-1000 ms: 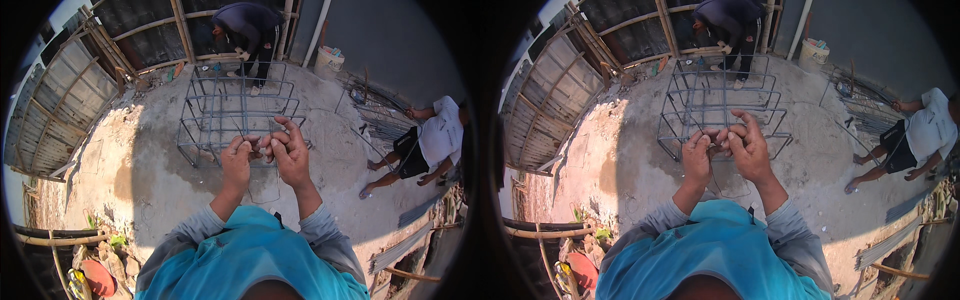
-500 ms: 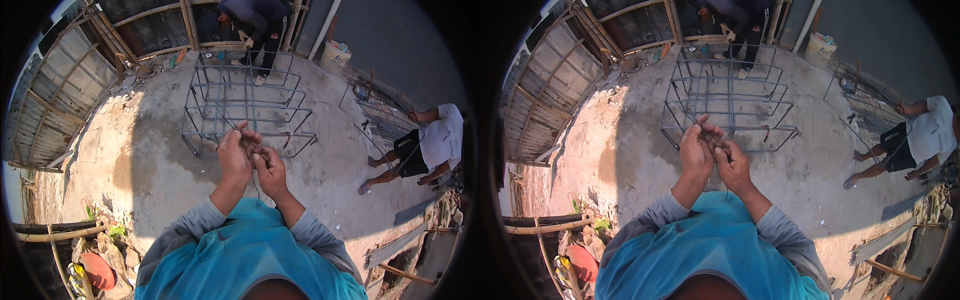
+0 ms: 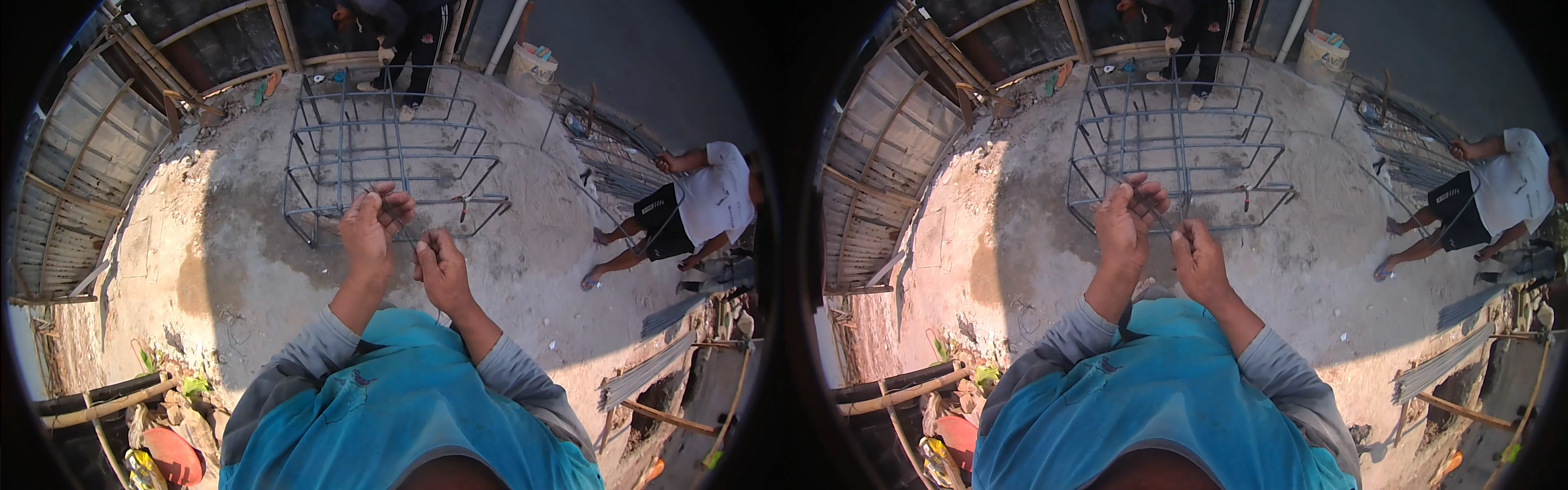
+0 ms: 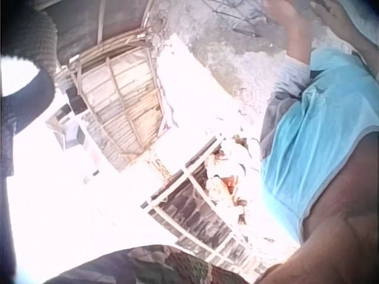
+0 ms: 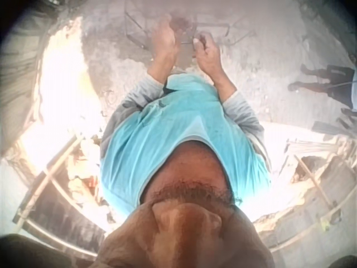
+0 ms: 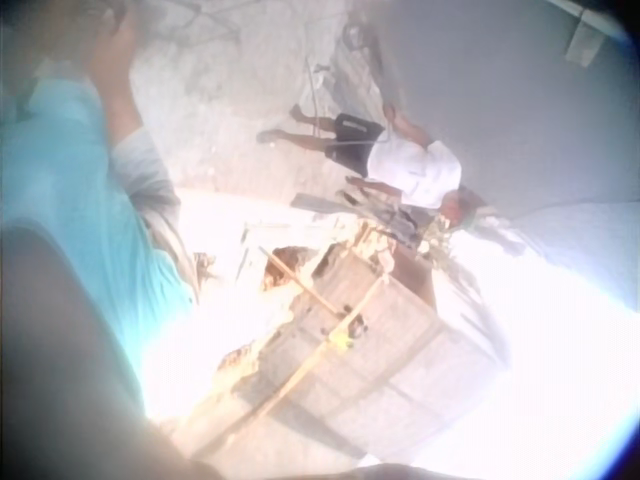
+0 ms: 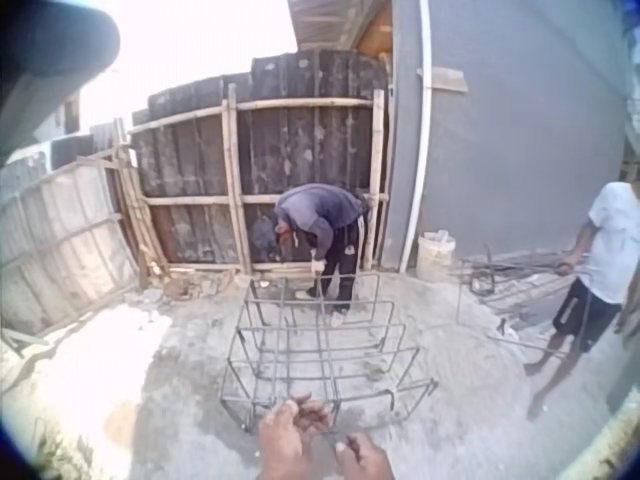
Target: The person assembles a metal rebar frame by hand and using pliers, securing individual bars together with wire ties at multiple points.
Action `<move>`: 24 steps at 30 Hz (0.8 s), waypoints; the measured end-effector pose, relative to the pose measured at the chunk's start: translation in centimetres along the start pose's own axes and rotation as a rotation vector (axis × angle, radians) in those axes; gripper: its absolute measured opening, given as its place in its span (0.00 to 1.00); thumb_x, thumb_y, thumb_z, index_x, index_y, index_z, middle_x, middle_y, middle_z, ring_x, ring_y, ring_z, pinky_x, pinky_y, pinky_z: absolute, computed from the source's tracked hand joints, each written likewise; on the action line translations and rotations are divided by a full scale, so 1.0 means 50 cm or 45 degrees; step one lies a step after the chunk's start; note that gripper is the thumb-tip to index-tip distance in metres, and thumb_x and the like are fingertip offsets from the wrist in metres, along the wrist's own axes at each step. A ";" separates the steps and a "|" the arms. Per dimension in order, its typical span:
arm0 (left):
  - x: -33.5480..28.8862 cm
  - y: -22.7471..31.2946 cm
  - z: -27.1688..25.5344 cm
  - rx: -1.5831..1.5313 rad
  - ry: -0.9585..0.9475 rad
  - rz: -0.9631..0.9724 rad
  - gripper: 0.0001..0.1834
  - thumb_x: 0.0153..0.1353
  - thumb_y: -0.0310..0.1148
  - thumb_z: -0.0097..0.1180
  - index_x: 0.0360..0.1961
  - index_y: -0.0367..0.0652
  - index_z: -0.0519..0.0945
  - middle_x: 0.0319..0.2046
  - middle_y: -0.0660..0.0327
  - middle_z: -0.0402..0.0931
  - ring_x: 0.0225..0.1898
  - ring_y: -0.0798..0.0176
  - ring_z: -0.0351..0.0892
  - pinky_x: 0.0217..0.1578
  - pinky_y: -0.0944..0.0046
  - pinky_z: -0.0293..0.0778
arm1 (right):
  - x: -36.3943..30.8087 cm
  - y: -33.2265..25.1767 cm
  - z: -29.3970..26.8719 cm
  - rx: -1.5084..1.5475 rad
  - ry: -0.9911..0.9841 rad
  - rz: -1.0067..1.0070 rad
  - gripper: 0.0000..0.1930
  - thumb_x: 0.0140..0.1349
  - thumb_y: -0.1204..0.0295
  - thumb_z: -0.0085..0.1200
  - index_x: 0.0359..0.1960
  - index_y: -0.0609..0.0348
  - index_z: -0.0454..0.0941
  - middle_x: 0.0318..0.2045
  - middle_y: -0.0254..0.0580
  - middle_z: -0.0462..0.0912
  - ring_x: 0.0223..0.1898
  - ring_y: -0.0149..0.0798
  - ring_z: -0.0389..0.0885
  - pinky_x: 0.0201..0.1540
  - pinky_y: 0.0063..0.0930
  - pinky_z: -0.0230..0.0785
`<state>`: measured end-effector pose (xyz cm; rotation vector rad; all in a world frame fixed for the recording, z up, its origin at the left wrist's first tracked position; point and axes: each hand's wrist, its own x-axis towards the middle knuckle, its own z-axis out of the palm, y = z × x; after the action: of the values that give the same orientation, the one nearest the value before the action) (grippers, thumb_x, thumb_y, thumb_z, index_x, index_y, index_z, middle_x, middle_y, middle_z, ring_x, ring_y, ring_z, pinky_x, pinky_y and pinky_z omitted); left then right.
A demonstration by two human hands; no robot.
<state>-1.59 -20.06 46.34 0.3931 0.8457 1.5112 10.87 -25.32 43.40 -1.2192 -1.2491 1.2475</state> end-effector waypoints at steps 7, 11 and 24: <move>-0.003 0.009 -0.011 0.098 -0.094 -0.012 0.20 0.70 0.33 0.45 0.57 0.29 0.70 0.38 0.51 0.81 0.41 0.59 0.83 0.44 0.61 0.80 | 0.016 0.005 0.019 0.224 -0.020 0.037 0.04 0.71 0.73 0.43 0.40 0.60 0.67 0.28 0.35 0.74 0.23 0.23 0.70 0.26 0.19 0.65; 0.019 0.000 -0.039 0.120 -0.201 -0.069 0.21 0.69 0.34 0.48 0.58 0.30 0.68 0.39 0.50 0.80 0.45 0.53 0.81 0.49 0.55 0.78 | 0.029 0.026 0.037 0.206 -0.016 0.025 0.04 0.71 0.72 0.44 0.40 0.59 0.68 0.27 0.35 0.74 0.21 0.22 0.67 0.23 0.18 0.61; 0.114 0.036 -0.102 -0.004 -0.427 -0.100 0.14 0.67 0.32 0.53 0.49 0.35 0.72 0.32 0.57 0.79 0.38 0.53 0.82 0.46 0.50 0.79 | 0.091 0.015 0.058 0.056 -0.037 -0.102 0.07 0.66 0.70 0.53 0.38 0.61 0.75 0.27 0.33 0.76 0.25 0.22 0.69 0.28 0.19 0.63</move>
<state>-7.22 -15.84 42.86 0.5861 0.5868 1.3259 7.80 -20.90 42.51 -1.1123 -1.2730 1.2317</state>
